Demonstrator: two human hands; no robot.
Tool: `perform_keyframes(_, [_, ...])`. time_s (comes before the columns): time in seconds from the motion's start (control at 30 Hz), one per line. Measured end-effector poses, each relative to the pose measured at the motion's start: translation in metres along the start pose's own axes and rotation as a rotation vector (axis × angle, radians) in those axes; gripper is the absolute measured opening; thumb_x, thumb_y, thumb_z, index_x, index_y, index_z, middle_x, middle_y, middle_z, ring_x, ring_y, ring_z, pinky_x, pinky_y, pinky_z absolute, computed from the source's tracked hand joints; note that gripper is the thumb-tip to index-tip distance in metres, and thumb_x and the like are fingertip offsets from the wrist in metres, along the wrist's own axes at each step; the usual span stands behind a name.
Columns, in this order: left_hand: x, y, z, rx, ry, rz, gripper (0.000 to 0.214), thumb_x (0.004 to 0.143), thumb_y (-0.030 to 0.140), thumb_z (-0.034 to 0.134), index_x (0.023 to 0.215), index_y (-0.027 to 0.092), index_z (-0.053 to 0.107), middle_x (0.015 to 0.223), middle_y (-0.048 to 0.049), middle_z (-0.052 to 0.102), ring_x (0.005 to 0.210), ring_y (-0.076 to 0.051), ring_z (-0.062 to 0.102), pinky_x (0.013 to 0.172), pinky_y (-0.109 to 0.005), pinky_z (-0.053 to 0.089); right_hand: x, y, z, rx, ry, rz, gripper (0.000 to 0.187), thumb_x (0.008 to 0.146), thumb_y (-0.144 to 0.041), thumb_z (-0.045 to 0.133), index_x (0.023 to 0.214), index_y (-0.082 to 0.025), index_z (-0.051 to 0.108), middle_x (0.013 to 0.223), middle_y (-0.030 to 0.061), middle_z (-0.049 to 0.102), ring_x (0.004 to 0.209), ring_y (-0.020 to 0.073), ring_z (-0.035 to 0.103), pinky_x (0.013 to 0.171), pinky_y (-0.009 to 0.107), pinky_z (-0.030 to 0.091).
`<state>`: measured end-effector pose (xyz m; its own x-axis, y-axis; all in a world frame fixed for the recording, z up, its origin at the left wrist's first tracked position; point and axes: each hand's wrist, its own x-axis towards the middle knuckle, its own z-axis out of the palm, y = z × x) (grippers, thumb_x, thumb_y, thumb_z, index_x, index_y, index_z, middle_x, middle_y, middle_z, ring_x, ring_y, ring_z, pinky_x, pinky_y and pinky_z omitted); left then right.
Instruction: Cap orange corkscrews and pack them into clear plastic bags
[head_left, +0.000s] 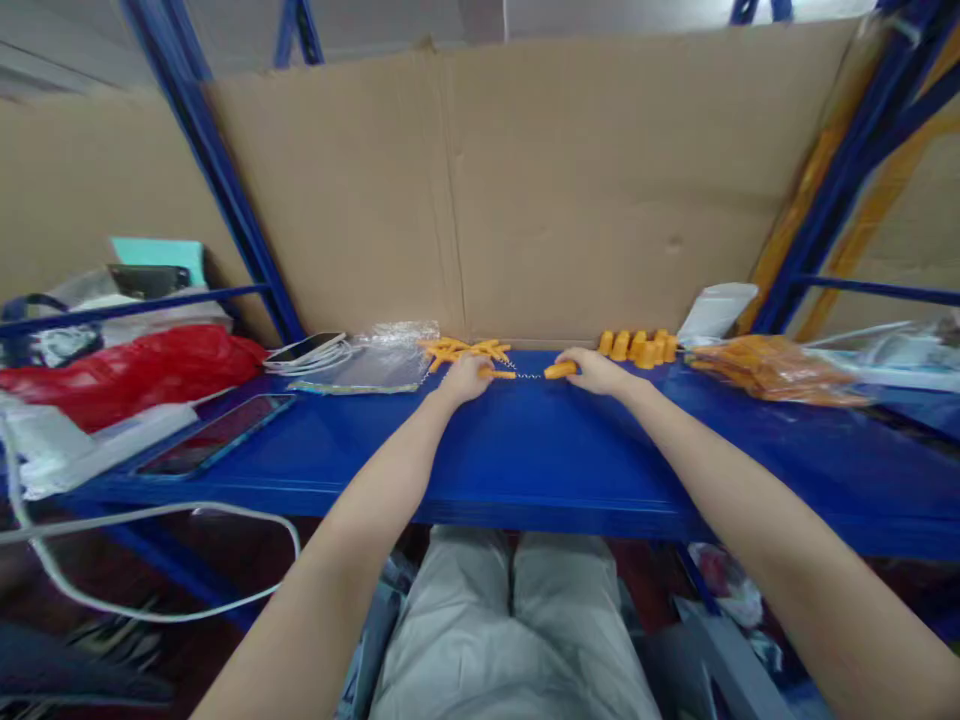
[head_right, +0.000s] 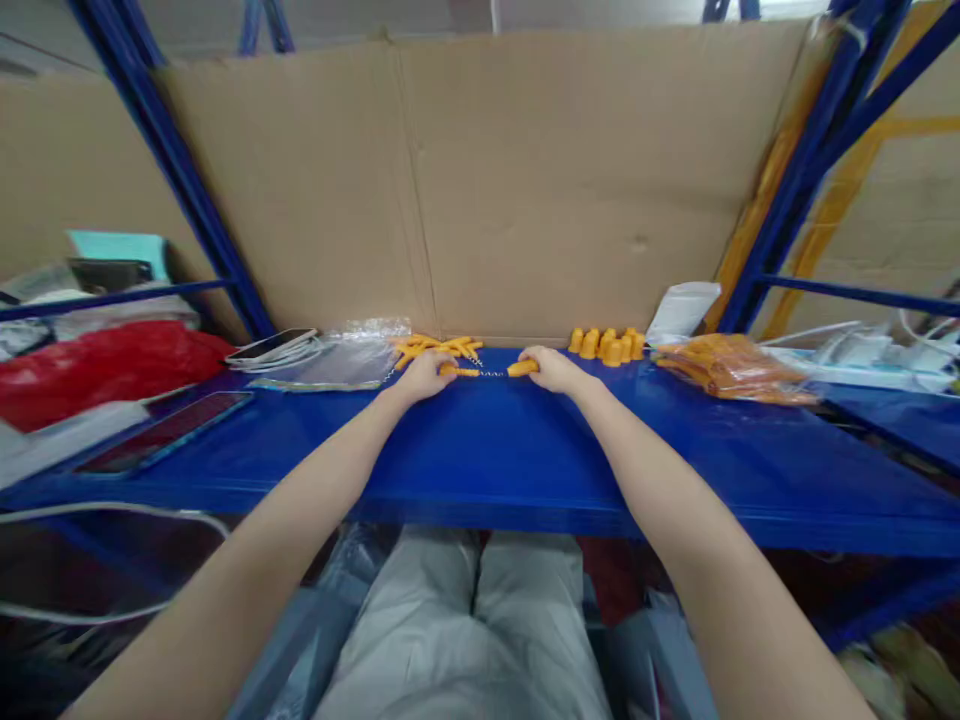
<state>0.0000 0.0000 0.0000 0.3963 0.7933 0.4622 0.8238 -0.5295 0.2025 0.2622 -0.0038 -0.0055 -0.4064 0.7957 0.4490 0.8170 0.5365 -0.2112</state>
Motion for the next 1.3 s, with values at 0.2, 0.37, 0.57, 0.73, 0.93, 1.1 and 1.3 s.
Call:
perform_keyframes(0.2, [0.001,-0.004,0.004,-0.034,0.046,-0.018,0.016,0.077,0.013,0.057,0.087,0.016,0.069,0.096,-0.0083,0.07,0.1,-0.024,0.063,0.095,-0.039,0.048,0.001,0.001,0.004,0.006,0.007,-0.021,0.036,0.069,-0.003,0.057,0.101,-0.017,0.066,0.104,0.0075,0.07,0.093,0.0202,0.065,0.084,0.03,0.048])
perform_keyframes(0.37, [0.002,-0.007,0.008,-0.096,0.066,-0.016,0.014,0.075,0.014,0.058,0.084,0.017,0.069,0.093,-0.0081,0.07,0.099,-0.025,0.064,0.095,-0.04,0.048,0.003,-0.001,0.007,0.016,0.016,-0.017,0.034,0.071,-0.005,0.057,0.102,-0.017,0.066,0.103,0.0078,0.07,0.092,0.0205,0.065,0.083,0.031,0.049])
perform_keyframes(0.57, [0.003,-0.008,0.011,-0.152,0.09,-0.024,0.014,0.072,0.013,0.062,0.084,0.016,0.069,0.093,-0.0087,0.07,0.097,-0.025,0.064,0.092,-0.04,0.048,0.003,-0.005,0.009,0.062,0.043,-0.03,0.033,0.073,-0.009,0.06,0.105,-0.017,0.066,0.106,0.0083,0.07,0.094,0.0208,0.065,0.084,0.032,0.05])
perform_keyframes(0.73, [0.005,-0.002,0.013,-0.244,0.041,-0.052,0.012,0.074,0.014,0.063,0.084,0.014,0.069,0.076,-0.0058,0.069,0.078,-0.021,0.066,0.079,-0.035,0.051,0.005,-0.012,0.01,0.106,0.063,-0.043,0.031,0.075,-0.014,0.061,0.106,-0.015,0.066,0.107,0.0102,0.069,0.092,0.0213,0.066,0.083,0.034,0.051])
perform_keyframes(0.93, [0.006,0.002,0.013,-0.292,0.047,-0.081,0.012,0.073,0.018,0.066,0.085,0.015,0.068,0.069,-0.0021,0.064,0.064,-0.015,0.06,0.064,-0.028,0.05,0.006,-0.017,0.012,0.106,0.085,-0.081,0.029,0.077,-0.015,0.061,0.105,-0.017,0.068,0.107,0.0097,0.07,0.094,0.0219,0.066,0.084,0.035,0.051])
perform_keyframes(1.1, [0.005,0.003,0.012,-0.329,0.004,-0.133,0.021,0.068,0.017,0.071,0.088,0.014,0.066,0.068,-0.0002,0.058,0.058,-0.012,0.056,0.055,-0.024,0.046,0.006,-0.019,0.01,0.102,0.1,-0.065,0.029,0.076,-0.015,0.062,0.104,-0.016,0.068,0.107,0.0101,0.07,0.093,0.0223,0.066,0.083,0.035,0.052])
perform_keyframes(1.3, [0.003,0.004,0.011,-0.413,-0.044,-0.149,0.021,0.067,0.016,0.071,0.085,0.017,0.062,0.065,0.0013,0.058,0.055,-0.012,0.057,0.05,-0.021,0.042,0.007,-0.022,0.008,0.11,0.089,-0.05,0.028,0.076,-0.016,0.063,0.103,-0.014,0.068,0.105,0.0108,0.07,0.094,0.023,0.066,0.084,0.035,0.051])
